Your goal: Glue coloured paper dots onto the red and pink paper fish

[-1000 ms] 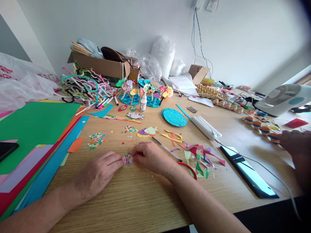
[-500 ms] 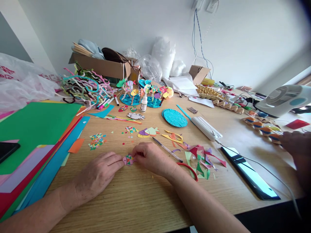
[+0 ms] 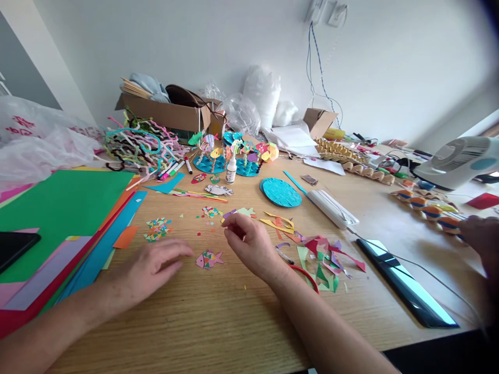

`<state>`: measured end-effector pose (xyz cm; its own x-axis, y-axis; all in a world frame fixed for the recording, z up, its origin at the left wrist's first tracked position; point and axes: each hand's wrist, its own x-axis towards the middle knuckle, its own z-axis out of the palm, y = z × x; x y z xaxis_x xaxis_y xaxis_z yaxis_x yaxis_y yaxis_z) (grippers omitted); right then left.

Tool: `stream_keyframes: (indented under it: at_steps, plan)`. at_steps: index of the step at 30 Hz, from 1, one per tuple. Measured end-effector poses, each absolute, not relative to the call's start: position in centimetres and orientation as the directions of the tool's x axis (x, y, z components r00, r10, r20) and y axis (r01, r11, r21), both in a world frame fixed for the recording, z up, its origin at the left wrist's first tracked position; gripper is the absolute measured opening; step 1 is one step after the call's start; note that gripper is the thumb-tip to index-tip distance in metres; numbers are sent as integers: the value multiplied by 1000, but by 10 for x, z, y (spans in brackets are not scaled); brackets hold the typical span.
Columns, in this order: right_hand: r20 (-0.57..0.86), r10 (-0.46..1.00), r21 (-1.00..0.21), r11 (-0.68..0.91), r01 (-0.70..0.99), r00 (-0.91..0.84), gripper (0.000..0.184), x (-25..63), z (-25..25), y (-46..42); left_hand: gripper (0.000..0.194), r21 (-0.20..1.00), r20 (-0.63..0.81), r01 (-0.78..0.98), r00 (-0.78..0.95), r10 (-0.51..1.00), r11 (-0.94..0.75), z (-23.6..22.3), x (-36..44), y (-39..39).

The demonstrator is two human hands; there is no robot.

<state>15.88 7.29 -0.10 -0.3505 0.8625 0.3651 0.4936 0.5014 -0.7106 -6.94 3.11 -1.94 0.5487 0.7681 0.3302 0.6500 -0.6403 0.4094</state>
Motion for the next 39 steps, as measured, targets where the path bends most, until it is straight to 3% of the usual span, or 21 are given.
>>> stream_keyframes:
  at_steps: [4,9,12,27,39]
  plan:
    - [429,851,-725,525,446,-305,9,161,3,69,24,424,198,779,418,886,-462,13,-97,49]
    - [509,788,-664,615,425,-346,11,161,8,64,22,150,-9,911,391,920,-385,28,-121,66]
    - [539,746,-607,666,434,-390,12,161,7,63,18,89,-80,914,403,912,-396,19,-125,71]
    - [539,721,-561,693,453,-436,13,161,2,66,12,-20,-129,904,421,898,-427,-1,-116,79]
    - [504,742,-585,670,457,-442,13,161,2,66,14,-113,-50,868,482,875,-484,-9,-114,75]
